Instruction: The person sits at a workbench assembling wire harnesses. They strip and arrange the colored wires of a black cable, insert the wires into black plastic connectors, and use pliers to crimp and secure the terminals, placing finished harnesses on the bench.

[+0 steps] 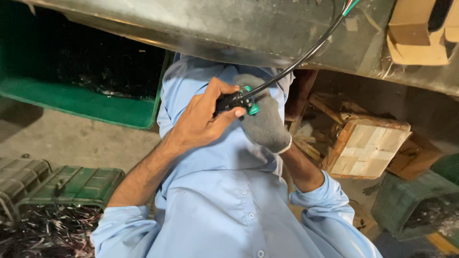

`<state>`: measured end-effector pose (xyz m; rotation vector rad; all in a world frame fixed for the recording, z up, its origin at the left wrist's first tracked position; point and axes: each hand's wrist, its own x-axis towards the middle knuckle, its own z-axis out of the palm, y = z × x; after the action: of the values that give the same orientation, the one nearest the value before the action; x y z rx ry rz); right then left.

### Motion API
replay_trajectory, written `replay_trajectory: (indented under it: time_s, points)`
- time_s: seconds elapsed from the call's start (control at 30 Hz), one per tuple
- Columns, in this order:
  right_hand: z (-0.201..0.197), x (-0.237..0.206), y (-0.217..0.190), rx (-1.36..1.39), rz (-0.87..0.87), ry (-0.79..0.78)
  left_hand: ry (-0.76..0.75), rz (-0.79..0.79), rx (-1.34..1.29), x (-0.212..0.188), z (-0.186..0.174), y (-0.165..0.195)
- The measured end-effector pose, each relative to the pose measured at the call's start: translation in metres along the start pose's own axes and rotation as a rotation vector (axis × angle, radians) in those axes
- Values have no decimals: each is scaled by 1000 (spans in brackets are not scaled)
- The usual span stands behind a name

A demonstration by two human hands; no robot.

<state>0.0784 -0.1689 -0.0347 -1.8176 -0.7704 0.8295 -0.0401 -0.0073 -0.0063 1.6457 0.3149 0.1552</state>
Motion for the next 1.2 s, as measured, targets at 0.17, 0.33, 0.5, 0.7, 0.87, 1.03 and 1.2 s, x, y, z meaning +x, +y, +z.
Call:
replay_trajectory:
  time_s: [0.17,0.33,0.5,0.7,0.87,1.03,1.2]
  points:
    - [-17,21,-1,-445,-304,64,-40,-119,-50,-5,-3,3]
    - [-35,33,7,-493,-319,-107,-66,-134,-166,-5,-1,-3]
    - [-37,36,-2,-545,-321,-130,-57,-127,-404,-7,2,-11]
    - [-34,22,-47,-258,54,-168,176,-102,-94,-10,12,-21]
    - [-28,14,-59,-305,522,-288,252,47,143,-9,17,-28]
    - [-22,13,-49,-314,407,-248,249,14,131,-7,14,-29]
    - [-24,11,-40,-322,379,-262,217,-64,127,-6,12,-24]
